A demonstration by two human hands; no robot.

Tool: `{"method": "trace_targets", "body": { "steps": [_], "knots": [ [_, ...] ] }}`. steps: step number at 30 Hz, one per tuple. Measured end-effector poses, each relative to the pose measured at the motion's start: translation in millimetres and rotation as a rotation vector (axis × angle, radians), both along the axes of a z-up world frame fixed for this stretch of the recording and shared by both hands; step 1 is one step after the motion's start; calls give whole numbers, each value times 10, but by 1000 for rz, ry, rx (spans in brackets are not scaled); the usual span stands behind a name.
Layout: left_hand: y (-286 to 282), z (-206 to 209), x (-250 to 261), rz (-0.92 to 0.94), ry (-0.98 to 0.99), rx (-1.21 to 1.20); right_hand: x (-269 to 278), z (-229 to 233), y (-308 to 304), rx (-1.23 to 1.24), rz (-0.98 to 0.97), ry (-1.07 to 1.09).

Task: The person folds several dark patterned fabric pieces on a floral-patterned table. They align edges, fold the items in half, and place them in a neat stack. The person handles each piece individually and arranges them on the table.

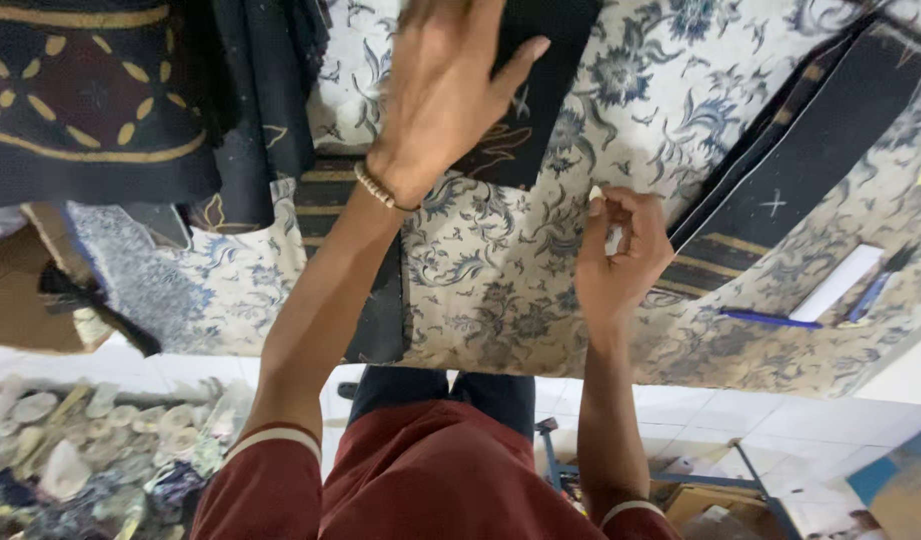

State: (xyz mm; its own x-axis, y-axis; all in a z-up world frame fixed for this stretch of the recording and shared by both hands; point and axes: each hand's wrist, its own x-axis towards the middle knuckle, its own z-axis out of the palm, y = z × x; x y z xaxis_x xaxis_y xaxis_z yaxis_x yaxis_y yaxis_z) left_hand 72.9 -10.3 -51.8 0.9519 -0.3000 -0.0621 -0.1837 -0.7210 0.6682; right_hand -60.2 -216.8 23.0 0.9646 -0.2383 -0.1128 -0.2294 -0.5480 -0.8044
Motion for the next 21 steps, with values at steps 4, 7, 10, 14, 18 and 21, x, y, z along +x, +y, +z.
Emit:
{"method": "trace_targets", "body": {
  "steps": [4,7,10,14,18,21],
  "knots": [
    [282,448,-543,125,-286,85,-98,34,-60,-24,44,24],
    [532,859,-1167,300,-112,211,-137,44,-108,32,47,33],
    [527,1059,-1742,519,-21,316,-214,49,-150,107,8,69],
    [486,1015,-2197,722,148,427,-268,8,-224,65,57,-13],
    [647,931,-2423,800,332,283,-371,-43,-297,43,53,6],
    [789,890,-2348,693,419,195,-329,-78,-309,111,3,-39]
  ]
}}
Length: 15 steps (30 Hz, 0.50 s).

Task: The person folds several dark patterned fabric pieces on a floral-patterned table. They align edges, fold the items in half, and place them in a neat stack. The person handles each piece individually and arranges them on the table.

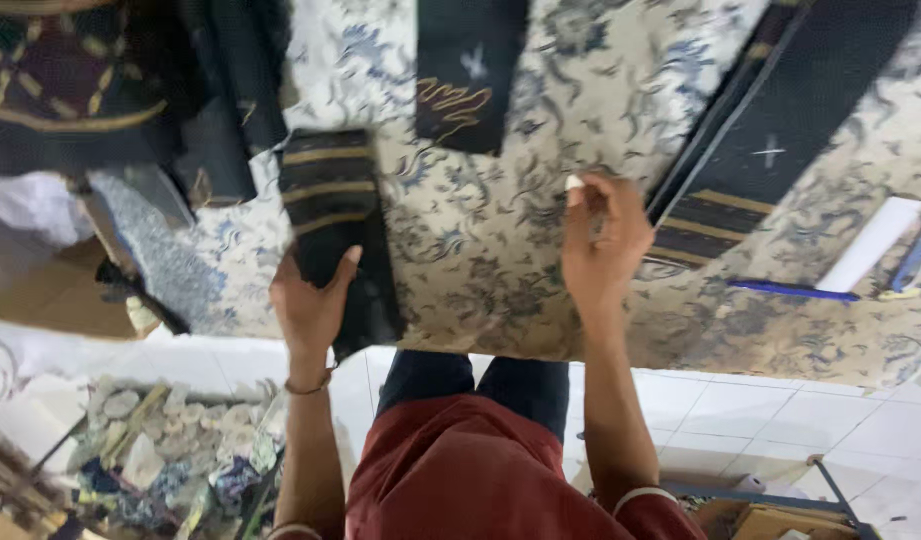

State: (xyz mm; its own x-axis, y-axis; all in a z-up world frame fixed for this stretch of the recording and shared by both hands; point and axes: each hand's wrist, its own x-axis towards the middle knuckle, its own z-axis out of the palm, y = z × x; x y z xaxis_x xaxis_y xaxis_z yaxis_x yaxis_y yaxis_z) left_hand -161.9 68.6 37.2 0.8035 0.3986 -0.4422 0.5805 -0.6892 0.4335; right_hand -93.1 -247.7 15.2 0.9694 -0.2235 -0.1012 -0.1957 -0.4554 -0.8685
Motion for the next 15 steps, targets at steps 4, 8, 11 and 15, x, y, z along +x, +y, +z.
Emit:
{"method": "trace_targets", "body": {
  "steps": [4,8,11,15],
  "knots": [
    [-24,35,-157,-256,-74,172,12,-28,-83,20,41,-18],
    [-224,156,-397,26,90,-84,29,17,-190,132,81,-20],
    [-399,339,-336,-66,52,-69,-14,185,-399,165,192,-3],
    [-620,830,-154,465,-98,-600,-187,385,-947,173,137,20]
  ]
}}
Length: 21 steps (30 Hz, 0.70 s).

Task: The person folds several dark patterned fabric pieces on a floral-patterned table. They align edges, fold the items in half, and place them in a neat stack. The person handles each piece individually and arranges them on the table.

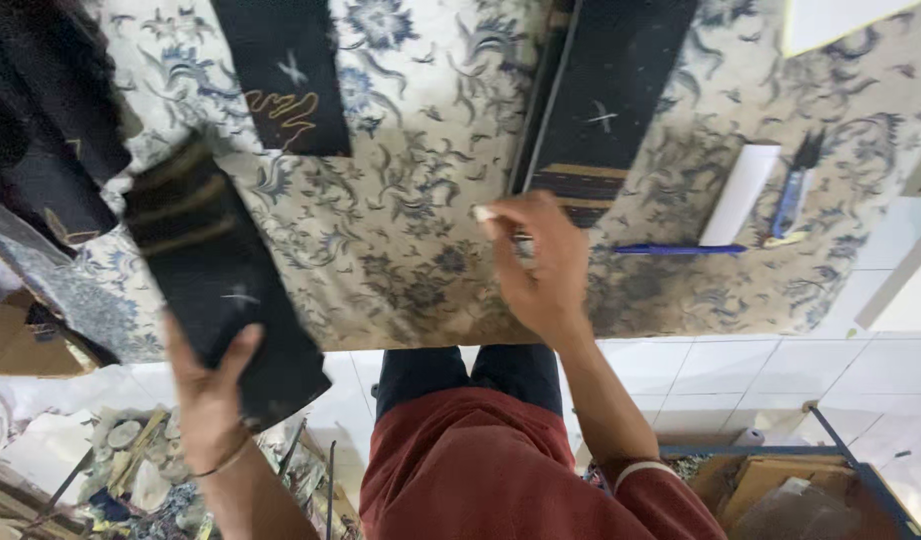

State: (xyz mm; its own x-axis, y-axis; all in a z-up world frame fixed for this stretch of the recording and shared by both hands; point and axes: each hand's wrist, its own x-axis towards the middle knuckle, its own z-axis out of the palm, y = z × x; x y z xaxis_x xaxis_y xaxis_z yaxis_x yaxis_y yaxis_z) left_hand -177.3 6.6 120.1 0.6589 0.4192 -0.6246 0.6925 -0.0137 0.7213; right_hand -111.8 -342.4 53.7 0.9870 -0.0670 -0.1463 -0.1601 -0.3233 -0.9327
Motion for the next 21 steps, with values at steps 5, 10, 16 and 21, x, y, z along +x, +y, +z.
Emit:
{"method": "trace_targets", "body": {
  "steps": [5,10,16,21],
  "knots": [
    [-174,200,656,-165,-329,-161,-77,84,-966,-221,-158,-45],
    [-548,-111,1255,-108,-382,-276,-226,-22,-1570,-66,-309,-19],
    [-868,-748,1483,-407,-191,280,-187,-160,-1683,-51,-354,64],
    [-834,-993,1151,-480,-389,521,-80,-238,-1602,-77,-366,118]
  ]
}}
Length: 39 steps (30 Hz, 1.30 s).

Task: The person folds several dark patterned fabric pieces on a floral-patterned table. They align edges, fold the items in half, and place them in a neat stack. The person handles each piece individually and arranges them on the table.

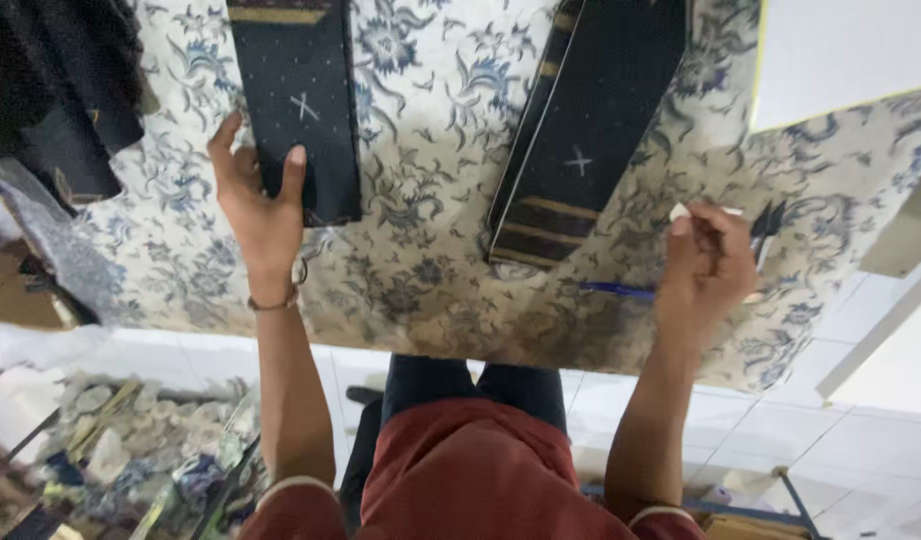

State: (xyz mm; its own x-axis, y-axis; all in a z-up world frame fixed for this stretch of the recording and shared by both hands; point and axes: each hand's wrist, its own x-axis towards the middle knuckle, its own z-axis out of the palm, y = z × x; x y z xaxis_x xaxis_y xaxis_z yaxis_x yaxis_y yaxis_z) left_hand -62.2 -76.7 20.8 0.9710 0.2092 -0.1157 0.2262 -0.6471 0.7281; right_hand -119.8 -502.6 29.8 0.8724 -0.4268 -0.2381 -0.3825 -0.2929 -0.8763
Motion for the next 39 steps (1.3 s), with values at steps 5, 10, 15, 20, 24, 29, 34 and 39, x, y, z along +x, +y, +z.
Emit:
{"method": "trace_targets", "body": {
  "steps": [5,10,15,20,24,29,34,39],
  "knots": [
    [-93,-126,-306,90,-31,295,263,-96,-37,-96,106,-109],
    [-267,-290,-562,306,-63,377,466,-161,-126,-136,81,-61],
    [-180,-367,-556,154,-212,544,558,-197,-166,-385,160,-36],
    [-166,-313,-592,181,-150,502,661,-208,-139,-608,176,-13],
    [-124,-288,-559,203,-115,485,812,-12,32,-633,207,-136],
    [-60,-252,-521,201,-137,514,1372,314,627,-489,404,-257],
    [16,-222,-548,226,-11,494,2178,390,1660,-469,735,-330],
    [71,-225,-558,231,41,458,2878,144,2714,-336,1048,-447]
  ]
}}
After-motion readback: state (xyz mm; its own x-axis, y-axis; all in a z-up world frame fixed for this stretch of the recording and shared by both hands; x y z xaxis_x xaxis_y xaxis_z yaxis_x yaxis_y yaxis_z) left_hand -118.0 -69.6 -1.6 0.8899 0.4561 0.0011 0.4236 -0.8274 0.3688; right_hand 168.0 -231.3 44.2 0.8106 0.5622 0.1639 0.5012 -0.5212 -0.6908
